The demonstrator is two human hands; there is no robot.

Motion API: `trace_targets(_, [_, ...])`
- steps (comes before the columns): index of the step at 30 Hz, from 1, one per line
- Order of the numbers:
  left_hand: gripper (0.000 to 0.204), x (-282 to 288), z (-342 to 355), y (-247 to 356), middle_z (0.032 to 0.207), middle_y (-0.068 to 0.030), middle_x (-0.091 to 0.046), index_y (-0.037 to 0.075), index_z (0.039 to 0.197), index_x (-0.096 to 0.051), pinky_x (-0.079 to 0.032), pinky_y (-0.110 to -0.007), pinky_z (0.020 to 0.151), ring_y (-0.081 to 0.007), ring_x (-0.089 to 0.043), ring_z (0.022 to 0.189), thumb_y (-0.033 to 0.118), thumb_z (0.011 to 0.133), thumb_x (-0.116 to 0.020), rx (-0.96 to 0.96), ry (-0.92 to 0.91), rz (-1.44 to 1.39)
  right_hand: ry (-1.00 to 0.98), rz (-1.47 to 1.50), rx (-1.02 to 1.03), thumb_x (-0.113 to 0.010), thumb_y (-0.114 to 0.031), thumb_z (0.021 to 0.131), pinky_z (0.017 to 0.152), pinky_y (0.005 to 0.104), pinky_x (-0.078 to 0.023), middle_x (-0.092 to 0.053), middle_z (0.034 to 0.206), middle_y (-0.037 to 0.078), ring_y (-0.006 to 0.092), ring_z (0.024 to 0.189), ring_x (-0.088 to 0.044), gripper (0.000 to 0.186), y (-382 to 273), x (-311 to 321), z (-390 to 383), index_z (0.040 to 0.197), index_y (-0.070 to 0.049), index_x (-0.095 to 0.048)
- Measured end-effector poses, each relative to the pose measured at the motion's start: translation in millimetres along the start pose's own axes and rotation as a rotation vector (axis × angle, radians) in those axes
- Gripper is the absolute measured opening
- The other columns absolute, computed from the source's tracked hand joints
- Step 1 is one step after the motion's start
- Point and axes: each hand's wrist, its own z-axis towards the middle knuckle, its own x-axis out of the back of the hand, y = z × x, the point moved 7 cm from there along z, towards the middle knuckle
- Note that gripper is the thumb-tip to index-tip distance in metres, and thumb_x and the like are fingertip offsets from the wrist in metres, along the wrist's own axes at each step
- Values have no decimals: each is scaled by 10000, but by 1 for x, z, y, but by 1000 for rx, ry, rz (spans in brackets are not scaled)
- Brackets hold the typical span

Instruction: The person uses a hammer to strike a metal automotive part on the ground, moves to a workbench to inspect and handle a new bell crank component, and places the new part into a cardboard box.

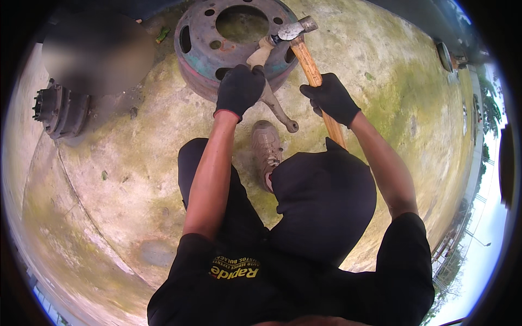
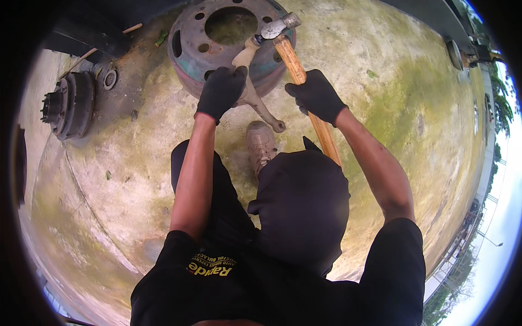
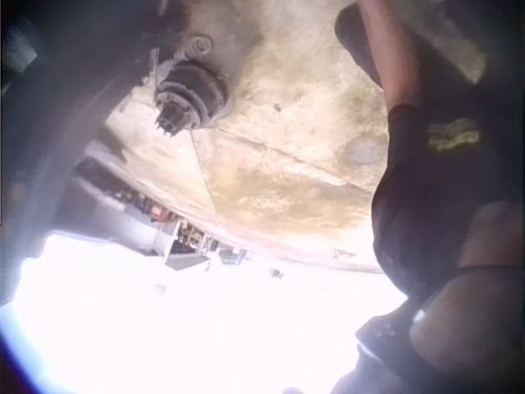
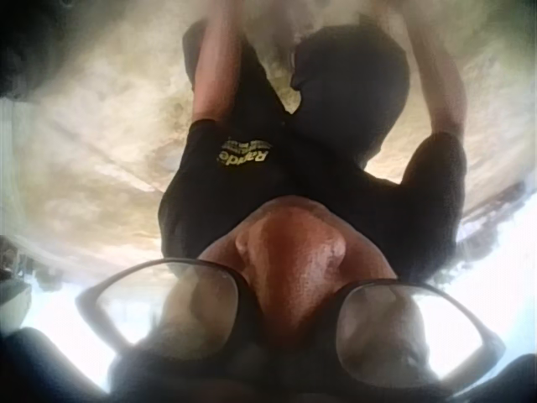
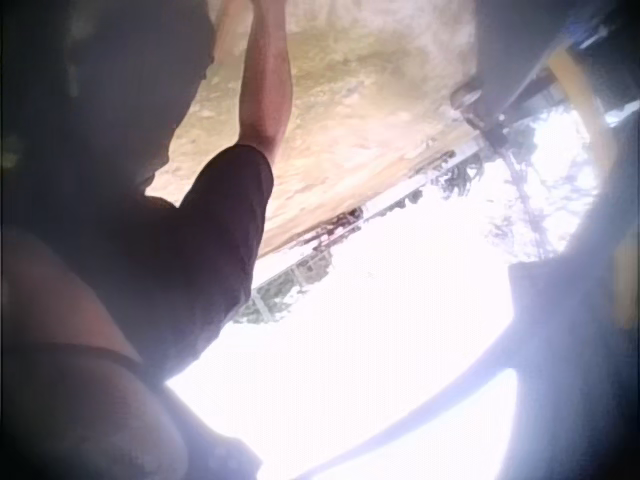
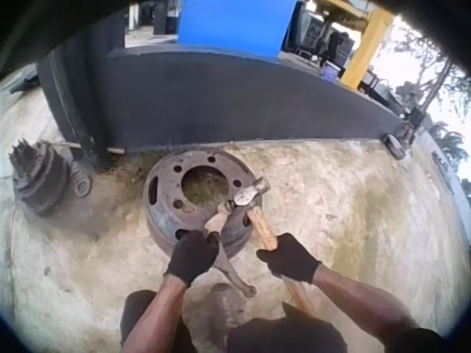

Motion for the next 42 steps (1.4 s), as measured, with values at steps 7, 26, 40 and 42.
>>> trace_targets(7, [579, 5, -14, -5, 661, -232, -678, -79, 807, -687, -567, -452, 620, -363, -719, 631, 454, 1011, -585, 323, -252, -156, 638, 166, 418, -769, -219, 958, 543, 289, -472, -603, 700, 35, 112, 549, -562, 249, -122, 124, -90, 949, 22, -704])
trace_targets(26, [515, 9, -9, 6, 831, -290, -690, -18, 810, -696, -538, -544, 800, -479, -690, 866, 451, 994, -593, 175, -228, -26, 539, 366, 756, -608, -350, 1048, 574, 260, -411, -532, 739, 32, 110, 607, -510, 353, -153, 168, -114, 935, -16, -595])
trace_targets(40, [569, 4, -15, -8, 752, -270, -693, -53, 786, -707, -554, -529, 795, -454, -720, 846, 469, 987, -600, 158, -281, 51, 434, 206, 266, -682, -447, 1015, 477, 271, -420, -559, 644, 3, 85, 504, -525, 448, -82, 95, -49, 816, -52, -613])
trace_targets(42, [560, 0, -12, -6, 773, -266, -699, -43, 802, -712, -550, -534, 793, -455, -718, 838, 473, 987, -599, 63, -255, 75, 602, 400, 463, -666, -389, 1032, 529, 270, -418, -518, 682, 19, 111, 553, -521, 385, -101, 114, -69, 872, -48, -587])
